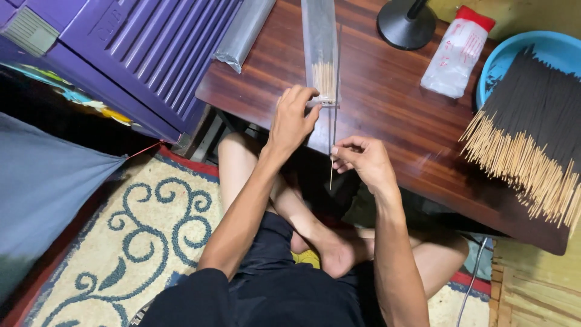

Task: Packing bundles of incense sticks into long plastic sleeves on a low table.

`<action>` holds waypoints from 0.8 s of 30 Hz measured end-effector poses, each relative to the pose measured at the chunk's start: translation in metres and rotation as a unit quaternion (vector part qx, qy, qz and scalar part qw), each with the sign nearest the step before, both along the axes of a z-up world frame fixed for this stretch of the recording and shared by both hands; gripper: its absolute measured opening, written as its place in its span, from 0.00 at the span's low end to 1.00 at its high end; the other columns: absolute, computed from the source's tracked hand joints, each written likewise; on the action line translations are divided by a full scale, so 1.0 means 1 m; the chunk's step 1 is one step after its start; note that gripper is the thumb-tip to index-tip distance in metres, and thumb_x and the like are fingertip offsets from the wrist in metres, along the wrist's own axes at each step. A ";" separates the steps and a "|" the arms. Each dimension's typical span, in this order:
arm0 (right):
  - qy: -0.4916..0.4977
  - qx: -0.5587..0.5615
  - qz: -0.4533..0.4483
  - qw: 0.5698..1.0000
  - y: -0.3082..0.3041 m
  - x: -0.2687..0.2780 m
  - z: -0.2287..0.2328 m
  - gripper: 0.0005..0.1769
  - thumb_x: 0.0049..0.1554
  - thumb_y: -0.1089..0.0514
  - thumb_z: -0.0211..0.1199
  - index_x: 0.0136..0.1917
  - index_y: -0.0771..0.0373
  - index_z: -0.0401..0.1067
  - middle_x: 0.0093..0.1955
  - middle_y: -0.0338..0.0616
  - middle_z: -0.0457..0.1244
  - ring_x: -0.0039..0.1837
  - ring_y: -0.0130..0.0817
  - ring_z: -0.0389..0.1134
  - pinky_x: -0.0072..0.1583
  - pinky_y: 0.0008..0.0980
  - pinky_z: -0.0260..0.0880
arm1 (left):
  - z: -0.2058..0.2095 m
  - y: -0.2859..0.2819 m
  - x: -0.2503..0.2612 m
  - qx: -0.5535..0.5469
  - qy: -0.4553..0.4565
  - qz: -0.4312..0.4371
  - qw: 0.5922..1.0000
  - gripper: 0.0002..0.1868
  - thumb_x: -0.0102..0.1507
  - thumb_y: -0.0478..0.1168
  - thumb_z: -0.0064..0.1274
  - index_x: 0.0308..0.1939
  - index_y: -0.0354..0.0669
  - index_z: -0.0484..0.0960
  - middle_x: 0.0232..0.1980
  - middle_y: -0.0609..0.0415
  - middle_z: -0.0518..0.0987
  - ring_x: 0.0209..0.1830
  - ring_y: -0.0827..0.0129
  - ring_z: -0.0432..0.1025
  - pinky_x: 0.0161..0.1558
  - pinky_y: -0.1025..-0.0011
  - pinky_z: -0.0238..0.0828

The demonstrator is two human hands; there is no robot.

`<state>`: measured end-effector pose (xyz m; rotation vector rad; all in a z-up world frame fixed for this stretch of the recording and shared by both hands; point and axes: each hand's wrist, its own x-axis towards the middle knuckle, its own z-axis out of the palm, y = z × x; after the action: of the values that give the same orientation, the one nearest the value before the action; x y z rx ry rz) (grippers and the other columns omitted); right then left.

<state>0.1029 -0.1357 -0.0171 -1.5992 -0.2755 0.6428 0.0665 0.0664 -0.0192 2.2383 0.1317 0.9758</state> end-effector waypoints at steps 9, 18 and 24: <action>0.077 -0.052 0.075 0.993 -0.021 -0.030 0.003 0.08 0.54 0.68 0.66 0.46 0.78 0.76 0.36 0.62 0.70 0.35 0.43 0.74 0.38 0.38 0.80 | -0.015 0.013 0.024 -0.032 0.035 -0.003 0.999 0.04 0.62 0.37 0.61 0.41 0.48 0.83 0.37 0.52 0.77 0.42 0.54 0.77 0.44 0.61 0.75; 0.144 -0.106 0.125 0.976 -0.050 -0.073 -0.018 0.07 0.51 0.72 0.63 0.43 0.78 0.79 0.31 0.65 0.71 0.32 0.48 0.75 0.37 0.41 0.81 | -0.013 0.018 0.022 -0.136 0.020 0.011 0.990 0.05 0.61 0.40 0.63 0.40 0.53 0.85 0.34 0.54 0.78 0.38 0.57 0.78 0.41 0.64 0.77; 0.151 -0.108 0.111 0.976 -0.050 -0.062 -0.008 0.07 0.52 0.72 0.63 0.44 0.79 0.78 0.32 0.66 0.71 0.32 0.47 0.75 0.36 0.41 0.81 | -0.020 0.020 0.021 -0.159 0.022 0.008 0.987 0.05 0.60 0.42 0.64 0.38 0.58 0.86 0.33 0.59 0.79 0.36 0.64 0.78 0.40 0.68 0.77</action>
<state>0.0408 -0.1855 -0.0254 -1.6620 -0.1628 1.1095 0.0870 0.0866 -0.0393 1.9683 0.3045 0.8493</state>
